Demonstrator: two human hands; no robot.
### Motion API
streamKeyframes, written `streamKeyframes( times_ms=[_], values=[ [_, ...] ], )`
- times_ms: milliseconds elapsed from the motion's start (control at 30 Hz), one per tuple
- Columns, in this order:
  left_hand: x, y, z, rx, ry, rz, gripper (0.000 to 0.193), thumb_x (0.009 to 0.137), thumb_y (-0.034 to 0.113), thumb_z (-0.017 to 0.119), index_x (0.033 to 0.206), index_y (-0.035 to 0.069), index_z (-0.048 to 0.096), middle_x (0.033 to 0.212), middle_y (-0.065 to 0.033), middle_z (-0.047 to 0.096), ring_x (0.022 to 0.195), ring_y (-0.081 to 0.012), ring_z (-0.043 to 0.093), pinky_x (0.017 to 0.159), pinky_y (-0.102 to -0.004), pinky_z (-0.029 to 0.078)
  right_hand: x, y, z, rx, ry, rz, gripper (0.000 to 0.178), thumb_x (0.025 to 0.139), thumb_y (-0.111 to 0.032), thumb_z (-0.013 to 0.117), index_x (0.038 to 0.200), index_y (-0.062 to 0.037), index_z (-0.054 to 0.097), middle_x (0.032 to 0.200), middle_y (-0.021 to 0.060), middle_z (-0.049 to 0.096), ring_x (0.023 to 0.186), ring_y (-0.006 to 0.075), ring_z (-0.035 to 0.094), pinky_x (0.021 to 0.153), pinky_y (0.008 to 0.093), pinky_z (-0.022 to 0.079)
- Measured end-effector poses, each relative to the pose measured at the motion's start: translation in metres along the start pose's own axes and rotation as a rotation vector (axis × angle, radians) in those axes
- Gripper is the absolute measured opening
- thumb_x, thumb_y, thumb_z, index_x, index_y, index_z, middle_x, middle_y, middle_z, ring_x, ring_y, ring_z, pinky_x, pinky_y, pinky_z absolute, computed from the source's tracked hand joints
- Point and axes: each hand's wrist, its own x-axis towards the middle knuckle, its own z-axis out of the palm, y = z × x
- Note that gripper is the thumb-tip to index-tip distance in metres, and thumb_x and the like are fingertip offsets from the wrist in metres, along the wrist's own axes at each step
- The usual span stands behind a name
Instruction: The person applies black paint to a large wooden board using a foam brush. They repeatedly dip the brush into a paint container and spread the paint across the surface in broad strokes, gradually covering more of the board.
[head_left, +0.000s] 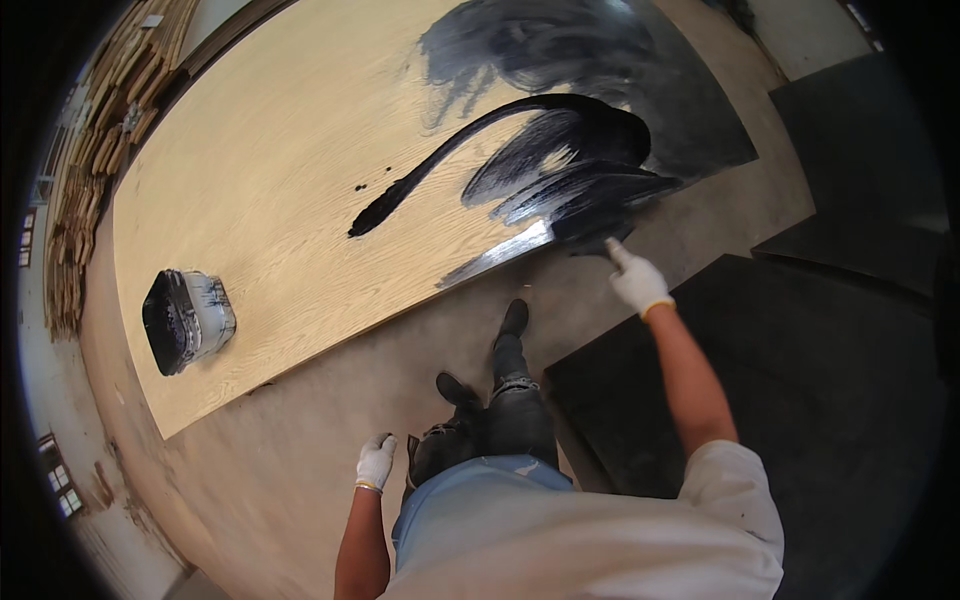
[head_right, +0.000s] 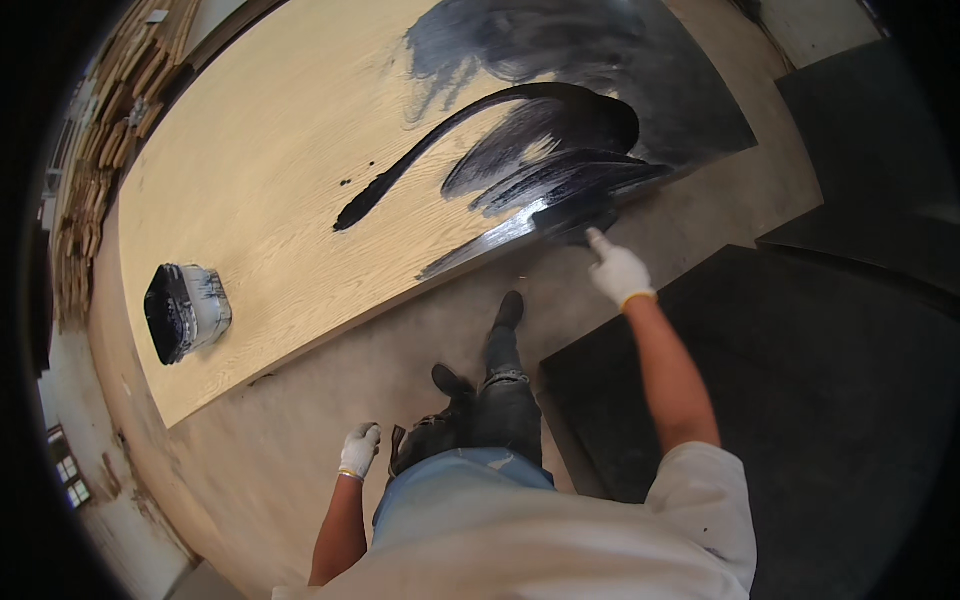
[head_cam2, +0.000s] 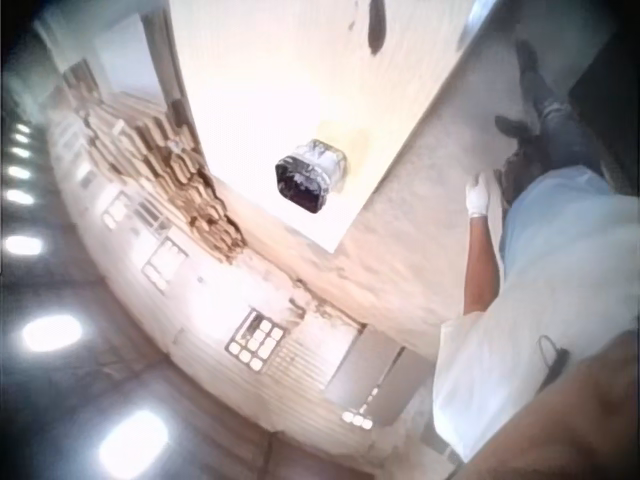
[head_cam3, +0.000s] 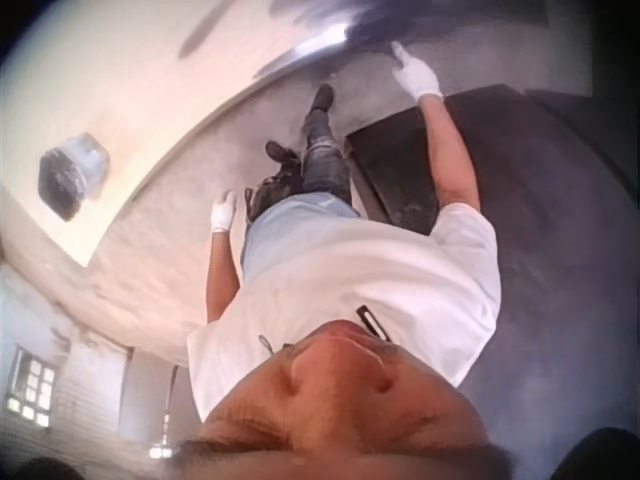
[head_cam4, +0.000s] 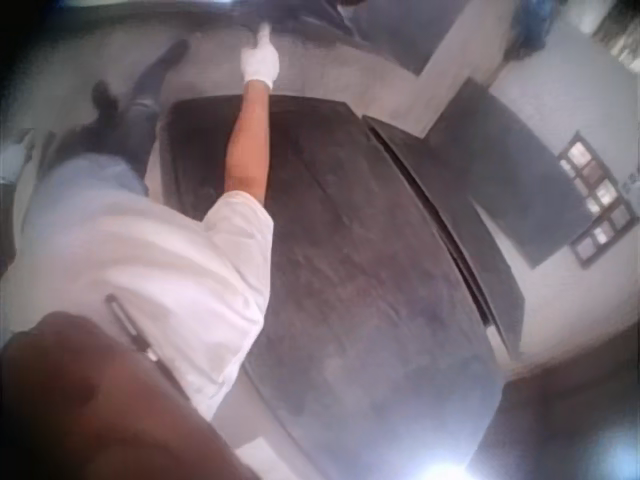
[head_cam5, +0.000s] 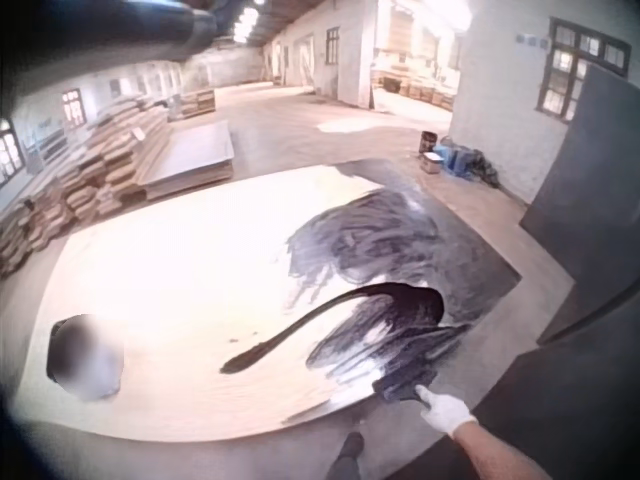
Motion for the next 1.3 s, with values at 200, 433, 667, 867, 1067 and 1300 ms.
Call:
streamKeyframes(
  times_ms=[200,433,667,867,1067,1300],
  values=[
    [0.012,-0.034,0.004,-0.059,-0.001,0.143,0.042,0.099,0.030,0.065,0.126,-0.001,0.067,0.087,-0.0017,0.066,0.068,-0.0089,0.057,0.062,-0.0260,0.048,-0.085,-0.180,0.095,-0.010,-0.165,-0.089,0.072,0.092,-0.025,0.057,0.161,-0.0240,0.034,0.108,0.0243,0.072,0.100,0.0396,0.071,0.092,0.0492,0.054],
    [-0.011,-0.088,-0.029,-0.144,0.078,0.150,0.040,0.099,0.028,0.064,0.125,-0.002,0.067,0.088,-0.0041,0.066,0.072,-0.0117,0.060,0.063,-0.0276,0.052,-0.148,-0.357,0.216,0.053,-0.361,-0.250,0.065,0.103,-0.022,0.038,0.165,-0.0154,0.019,0.120,0.0252,0.070,0.105,0.0427,0.071,0.091,0.0532,0.055],
    [-0.046,-0.121,-0.041,-0.414,0.017,-0.103,0.038,0.100,0.025,0.063,0.125,-0.003,0.065,0.090,-0.0053,0.066,0.073,-0.0137,0.061,0.061,-0.0280,0.053,-0.155,-0.367,0.212,0.154,-0.271,-0.254,0.071,0.093,-0.031,0.052,0.160,-0.0184,0.036,0.112,0.0260,0.071,0.103,0.0420,0.069,0.094,0.0500,0.052],
    [-0.035,-0.146,-0.040,-0.205,0.014,-0.054,0.042,0.099,0.030,0.063,0.124,-0.004,0.067,0.087,-0.0074,0.067,0.072,-0.0138,0.062,0.063,-0.0282,0.052,-0.095,-0.252,0.159,0.107,-0.022,0.015,0.071,0.094,-0.031,0.056,0.161,-0.0233,0.034,0.114,0.0276,0.071,0.105,0.0424,0.069,0.093,0.0518,0.053],
    [-0.029,-0.128,-0.073,-0.140,0.001,-0.078,0.051,0.095,0.040,0.062,0.123,-0.002,0.070,0.118,-0.0231,0.073,0.118,-0.0320,0.068,0.103,-0.0384,0.049,-0.131,-0.324,0.168,0.021,-0.189,-0.010,0.069,0.094,-0.027,0.054,0.160,-0.0213,0.036,0.115,0.0276,0.071,0.107,0.0431,0.068,0.096,0.0507,0.052],
    [0.005,-0.129,-0.169,-0.145,-0.008,-0.087,0.052,0.094,0.040,0.064,0.123,-0.001,0.071,0.114,-0.0206,0.074,0.108,-0.0284,0.070,0.097,-0.0366,0.051,-0.175,-0.434,0.240,-0.079,-0.269,-0.070,0.073,0.097,-0.031,0.055,0.164,-0.0222,0.025,0.107,0.0239,0.073,0.099,0.0391,0.072,0.090,0.0500,0.054]
  ],
)
